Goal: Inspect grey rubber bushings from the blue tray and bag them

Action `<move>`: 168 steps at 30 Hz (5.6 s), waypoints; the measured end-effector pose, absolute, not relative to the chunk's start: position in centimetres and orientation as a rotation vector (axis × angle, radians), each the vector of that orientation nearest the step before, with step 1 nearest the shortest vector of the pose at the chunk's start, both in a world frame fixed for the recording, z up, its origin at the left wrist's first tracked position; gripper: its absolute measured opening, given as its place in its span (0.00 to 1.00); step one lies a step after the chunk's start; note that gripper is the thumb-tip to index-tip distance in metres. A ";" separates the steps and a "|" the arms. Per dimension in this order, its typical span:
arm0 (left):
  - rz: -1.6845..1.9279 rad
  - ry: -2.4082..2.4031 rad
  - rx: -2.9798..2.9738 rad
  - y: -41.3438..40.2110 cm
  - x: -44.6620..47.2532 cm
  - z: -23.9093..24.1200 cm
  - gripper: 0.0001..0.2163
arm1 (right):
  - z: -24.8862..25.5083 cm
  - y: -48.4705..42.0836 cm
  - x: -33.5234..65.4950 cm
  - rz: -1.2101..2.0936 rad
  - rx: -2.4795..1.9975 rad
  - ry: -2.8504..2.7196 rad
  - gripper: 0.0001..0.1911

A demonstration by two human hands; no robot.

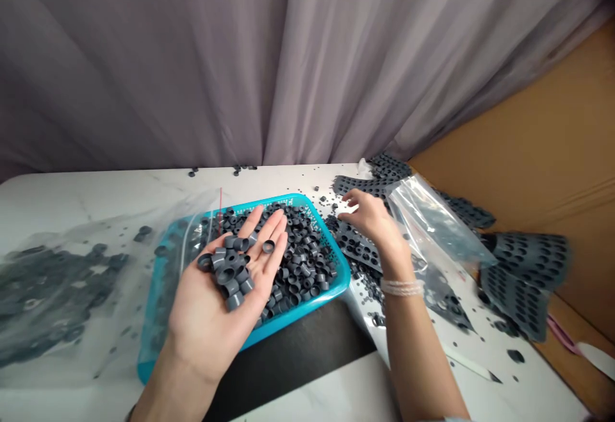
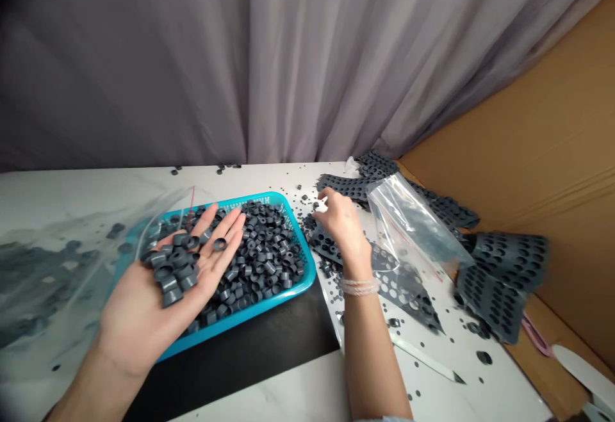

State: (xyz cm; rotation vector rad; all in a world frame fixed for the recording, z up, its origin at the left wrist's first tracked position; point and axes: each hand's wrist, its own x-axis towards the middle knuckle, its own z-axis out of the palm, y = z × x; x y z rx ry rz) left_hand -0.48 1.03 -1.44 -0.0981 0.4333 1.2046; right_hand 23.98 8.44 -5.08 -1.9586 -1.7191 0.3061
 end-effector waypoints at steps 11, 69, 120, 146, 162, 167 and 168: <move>1.166 0.515 -0.072 0.9 -0.8 -0.3 0.21 | 3.3 2.0 14.8 0.750 -1.119 -2.164 0.06; 1.014 0.462 -0.256 1.0 -0.3 0.2 0.17 | 1.9 3.2 14.7 0.621 -1.222 -2.228 0.08; 1.137 0.396 -0.075 1.3 -0.8 -1.1 0.14 | 2.0 1.9 13.7 0.585 -1.064 -2.365 0.14; 1.544 0.628 -0.054 1.8 -0.6 -0.9 0.15 | -3.0 1.6 6.4 1.148 -0.902 -1.224 0.10; 1.620 0.609 -0.031 1.5 0.2 -0.9 0.17 | -3.3 2.1 6.2 1.440 -0.718 -0.686 0.09; 1.614 0.627 -0.030 1.6 0.2 -1.0 0.17 | -3.2 2.3 6.2 1.442 -0.705 -0.666 0.08; 1.613 0.628 -0.026 1.7 0.2 -1.0 0.17 | -3.1 2.3 6.1 1.445 -0.706 -0.656 0.08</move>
